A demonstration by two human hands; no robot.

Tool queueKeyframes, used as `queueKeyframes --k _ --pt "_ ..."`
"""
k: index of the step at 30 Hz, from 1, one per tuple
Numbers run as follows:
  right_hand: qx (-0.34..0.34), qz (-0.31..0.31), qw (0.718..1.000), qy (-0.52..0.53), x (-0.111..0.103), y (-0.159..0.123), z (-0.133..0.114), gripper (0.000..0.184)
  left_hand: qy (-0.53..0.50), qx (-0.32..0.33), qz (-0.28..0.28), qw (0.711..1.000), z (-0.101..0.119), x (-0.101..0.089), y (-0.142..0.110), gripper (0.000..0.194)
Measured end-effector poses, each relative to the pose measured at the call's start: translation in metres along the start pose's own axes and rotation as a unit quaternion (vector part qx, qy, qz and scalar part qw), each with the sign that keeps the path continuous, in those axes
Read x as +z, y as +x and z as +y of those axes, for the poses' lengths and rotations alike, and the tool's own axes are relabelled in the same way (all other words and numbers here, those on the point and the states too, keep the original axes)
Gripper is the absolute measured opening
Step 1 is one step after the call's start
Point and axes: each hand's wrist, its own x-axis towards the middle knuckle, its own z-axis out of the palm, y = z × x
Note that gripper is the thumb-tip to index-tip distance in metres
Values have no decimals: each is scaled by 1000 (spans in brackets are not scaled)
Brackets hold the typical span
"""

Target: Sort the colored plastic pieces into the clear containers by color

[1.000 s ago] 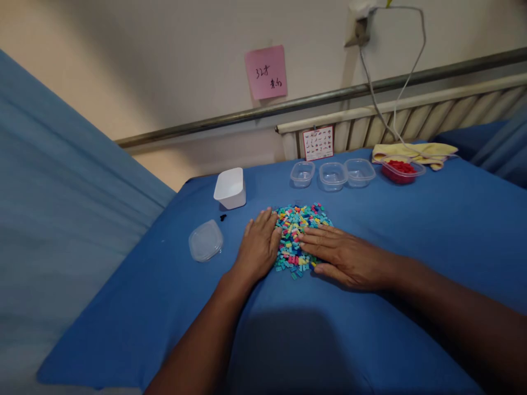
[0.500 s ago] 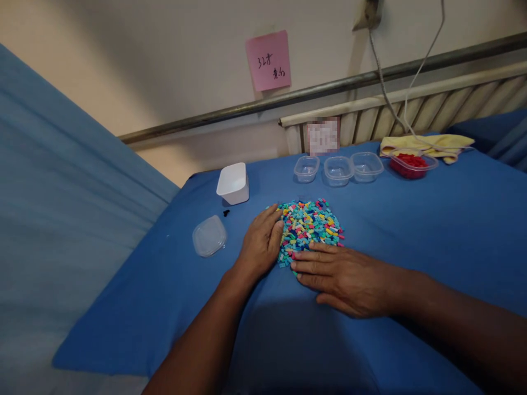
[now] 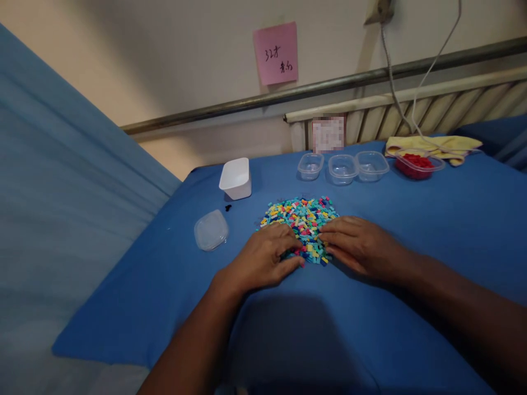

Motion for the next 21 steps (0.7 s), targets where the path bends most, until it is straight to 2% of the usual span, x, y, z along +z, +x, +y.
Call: queueKeyframes --k 3,8,11,14,18,21 --pt "-7 -25 999 20 4 2 -3 28 51 -23 -43 998 6 3 2 42" --pt "-3 -42 999 26 12 6 -7 26 46 -52 -61 996 9 6 5 12" --pt "-7 -28 999 29 12 7 -8 25 19 -49 -49 997 8 5 4 5" --pt "4 -3 1000 30 9 5 -5 22 8 -43 -23 999 4 2 1 8" --pt "56 54 997 7 7 -1 5 23 59 -81 71 992 -10 2 -3 22" --pt "87 61 994 5 7 -5 13 22 79 -100 121 985 -20 9 -3 30"
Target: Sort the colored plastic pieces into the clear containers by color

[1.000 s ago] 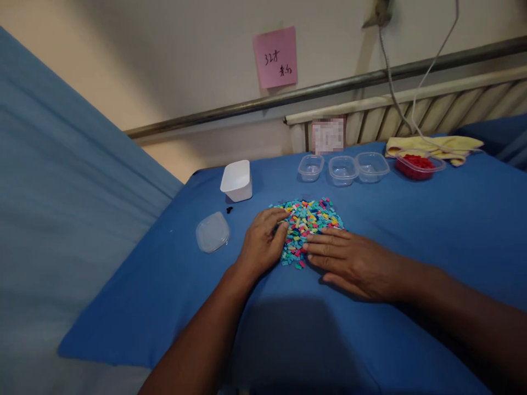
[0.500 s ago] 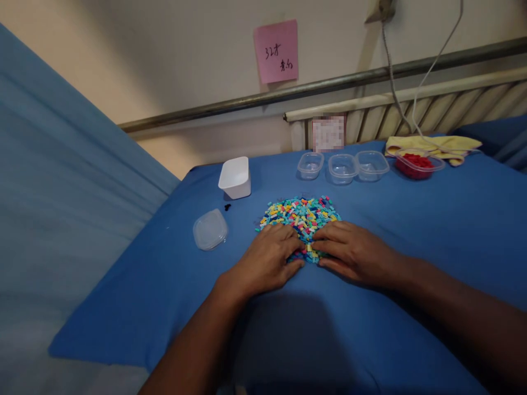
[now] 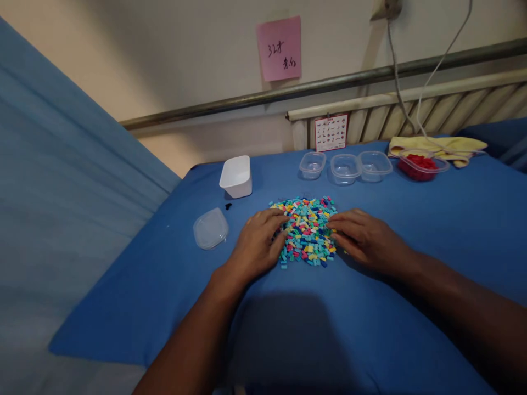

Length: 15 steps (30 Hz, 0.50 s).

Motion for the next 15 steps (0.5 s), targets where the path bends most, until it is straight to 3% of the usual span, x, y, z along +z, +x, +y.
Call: queueKeyframes --k 3,6,11,13,15 --pt "16 -19 1000 -4 -4 -1 3 20 -11 -29 7 999 -3 3 0 26" --pt "39 -51 998 8 -13 -5 2 25 -24 -101 0 995 -3 -12 -1 28" --pt "79 -143 987 11 -19 -13 3 54 -25 -165 -150 975 -4 -48 -12 70" --pt "82 -148 985 15 -14 -15 3 51 -31 -158 -191 968 -3 -50 -15 79" --pt "84 -132 987 26 -6 -13 2 41 -38 -145 -206 967 1 -44 -16 75"
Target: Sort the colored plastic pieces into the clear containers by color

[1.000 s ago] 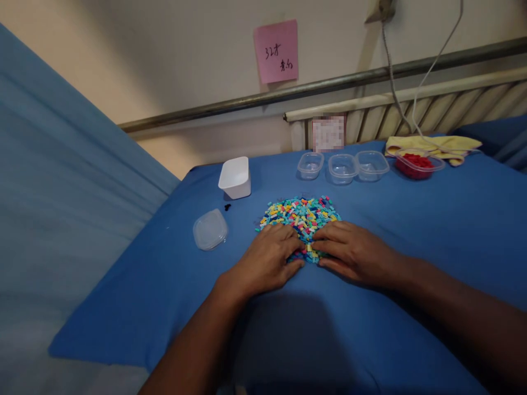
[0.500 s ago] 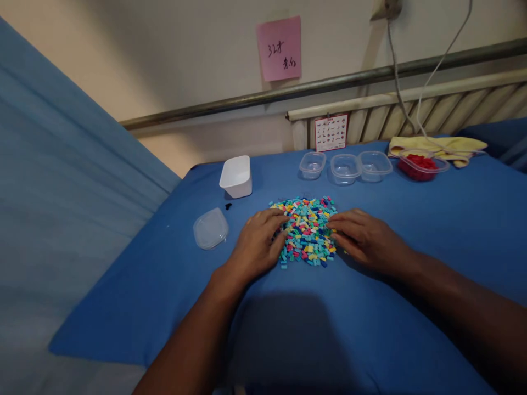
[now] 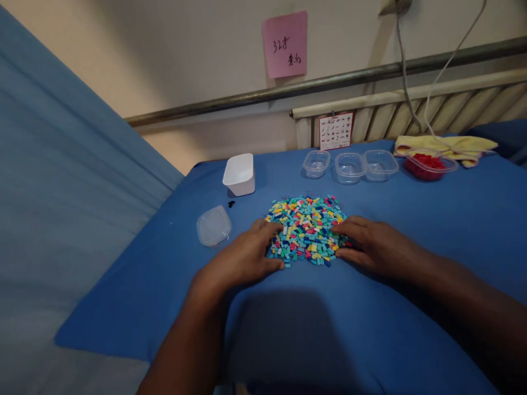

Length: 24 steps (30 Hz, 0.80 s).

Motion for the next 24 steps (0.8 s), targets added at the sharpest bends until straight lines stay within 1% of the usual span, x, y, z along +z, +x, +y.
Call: queueKeyframes --k 2,5,8,10,13,15,17,18,19,20,22,24 --pt "0 19 1000 16 6 7 -3 33 -4 15 10 1000 5 9 5 65" --pt "3 44 998 39 13 19 -11 27 -25 43 61 997 9 21 16 48" --pt "0 67 996 67 18 32 -20 25 -58 64 117 989 10 29 25 37" --pt "0 80 993 89 21 39 -25 26 -76 77 154 982 9 33 30 35" --pt "-12 109 987 115 23 46 -28 32 -86 109 201 970 8 38 35 38" --pt "-25 133 984 114 22 48 -28 33 -82 126 236 960 7 40 37 37" --pt "-28 151 984 94 22 48 -25 33 -66 129 269 952 7 42 41 33" --pt "-26 152 985 81 22 48 -23 35 -50 126 271 953 7 44 43 34" --pt "-22 147 987 68 23 48 -22 39 -30 122 260 957 7 46 45 38" --pt "-20 132 989 58 25 48 -20 44 -10 118 233 965 8 48 48 46" --pt "-21 83 995 44 29 48 -19 54 20 112 158 981 9 53 53 64" --pt "-34 33 998 35 31 46 -19 60 32 113 103 988 12 55 54 75"
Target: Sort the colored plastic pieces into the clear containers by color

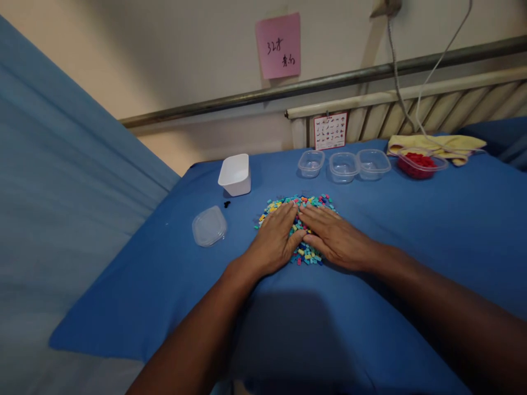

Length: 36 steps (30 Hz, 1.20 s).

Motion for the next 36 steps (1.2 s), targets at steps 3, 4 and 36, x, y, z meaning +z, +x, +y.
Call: queueKeyframes --k 3,4,36 --pt "-31 -44 999 -5 -3 -6 -2 62 16 9 -28 999 4 -3 -4 75" --pt "-39 -49 998 -5 -6 -8 -2 61 25 11 -32 999 5 -6 -6 73" --pt "201 208 937 -195 -77 -33 151 61 90 186 -108 972 46 14 -14 59"
